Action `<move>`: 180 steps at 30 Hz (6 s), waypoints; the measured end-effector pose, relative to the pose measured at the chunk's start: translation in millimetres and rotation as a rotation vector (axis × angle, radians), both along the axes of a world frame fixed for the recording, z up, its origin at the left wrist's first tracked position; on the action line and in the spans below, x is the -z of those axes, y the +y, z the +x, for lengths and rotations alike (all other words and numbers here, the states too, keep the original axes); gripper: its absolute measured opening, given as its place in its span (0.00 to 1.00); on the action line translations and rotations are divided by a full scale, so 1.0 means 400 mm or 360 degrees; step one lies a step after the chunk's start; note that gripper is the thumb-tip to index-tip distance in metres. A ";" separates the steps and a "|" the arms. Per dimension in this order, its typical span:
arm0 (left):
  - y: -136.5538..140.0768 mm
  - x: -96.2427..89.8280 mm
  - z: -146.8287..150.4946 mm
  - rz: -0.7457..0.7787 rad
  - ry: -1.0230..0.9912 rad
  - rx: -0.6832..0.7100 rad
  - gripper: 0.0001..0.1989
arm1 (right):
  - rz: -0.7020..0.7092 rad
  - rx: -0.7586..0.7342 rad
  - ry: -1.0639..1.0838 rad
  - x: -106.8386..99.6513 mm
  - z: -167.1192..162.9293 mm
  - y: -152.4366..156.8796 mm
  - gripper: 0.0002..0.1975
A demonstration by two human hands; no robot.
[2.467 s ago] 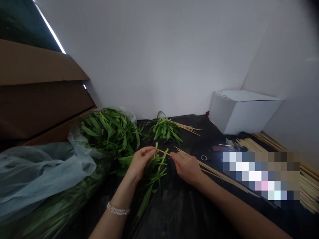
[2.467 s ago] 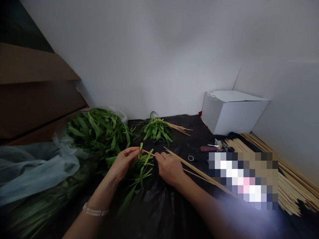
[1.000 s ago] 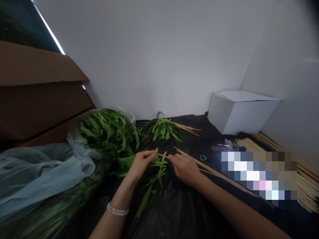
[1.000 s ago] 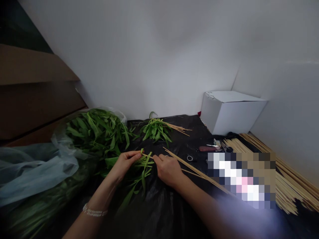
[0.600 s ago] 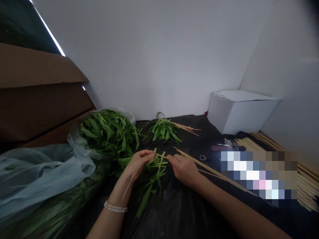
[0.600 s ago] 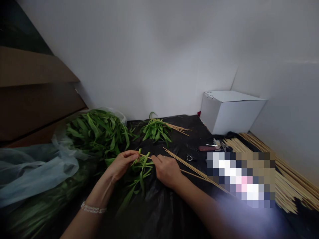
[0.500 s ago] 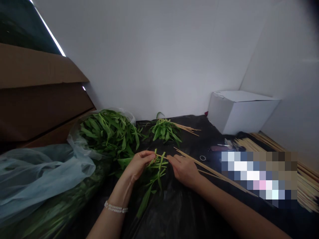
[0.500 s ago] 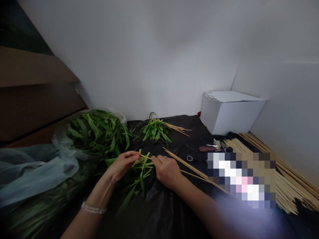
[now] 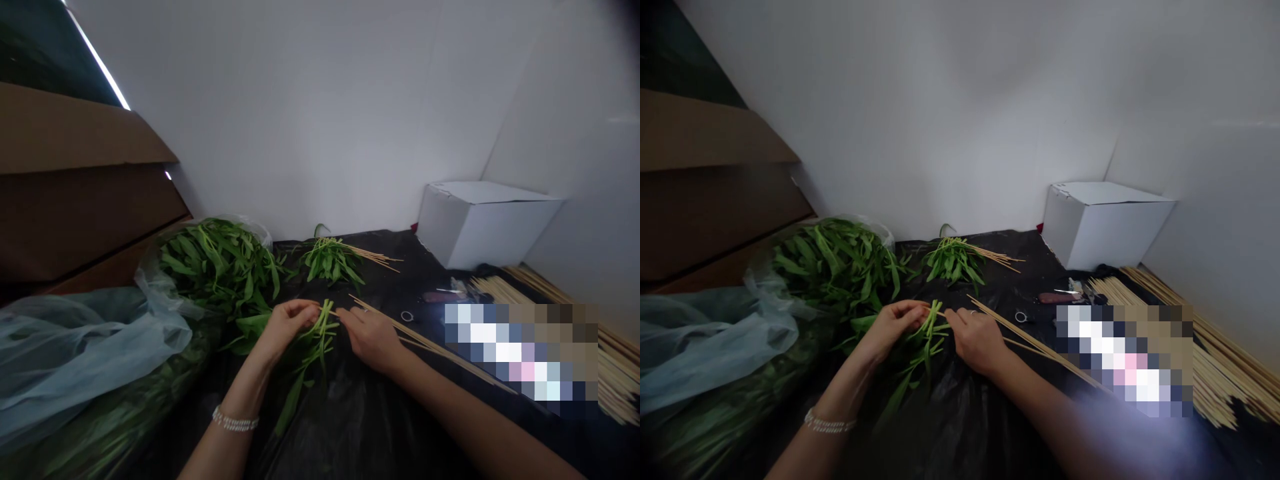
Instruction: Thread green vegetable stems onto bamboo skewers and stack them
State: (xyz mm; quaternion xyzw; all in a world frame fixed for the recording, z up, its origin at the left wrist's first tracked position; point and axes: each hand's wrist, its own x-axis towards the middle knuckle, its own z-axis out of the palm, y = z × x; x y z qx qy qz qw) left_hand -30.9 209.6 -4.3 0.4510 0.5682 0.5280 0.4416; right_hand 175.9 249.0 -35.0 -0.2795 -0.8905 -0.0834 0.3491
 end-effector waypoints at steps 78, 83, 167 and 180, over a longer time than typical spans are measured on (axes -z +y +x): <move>0.006 0.012 0.021 0.0158 -0.0090 -0.0271 0.17 | -0.0144 0.0161 -0.0067 0.008 -0.007 -0.003 0.11; 0.007 0.008 -0.003 0.0014 -0.0240 -0.0163 0.19 | -0.0127 0.0133 -0.0059 0.005 -0.007 -0.006 0.11; 0.007 0.001 0.008 0.0253 -0.0439 -0.0191 0.16 | -0.0136 -0.0025 0.0259 0.004 -0.009 0.001 0.13; 0.006 0.002 0.011 0.0245 -0.0439 -0.0211 0.16 | -0.0103 -0.0012 0.0237 0.005 -0.010 -0.001 0.13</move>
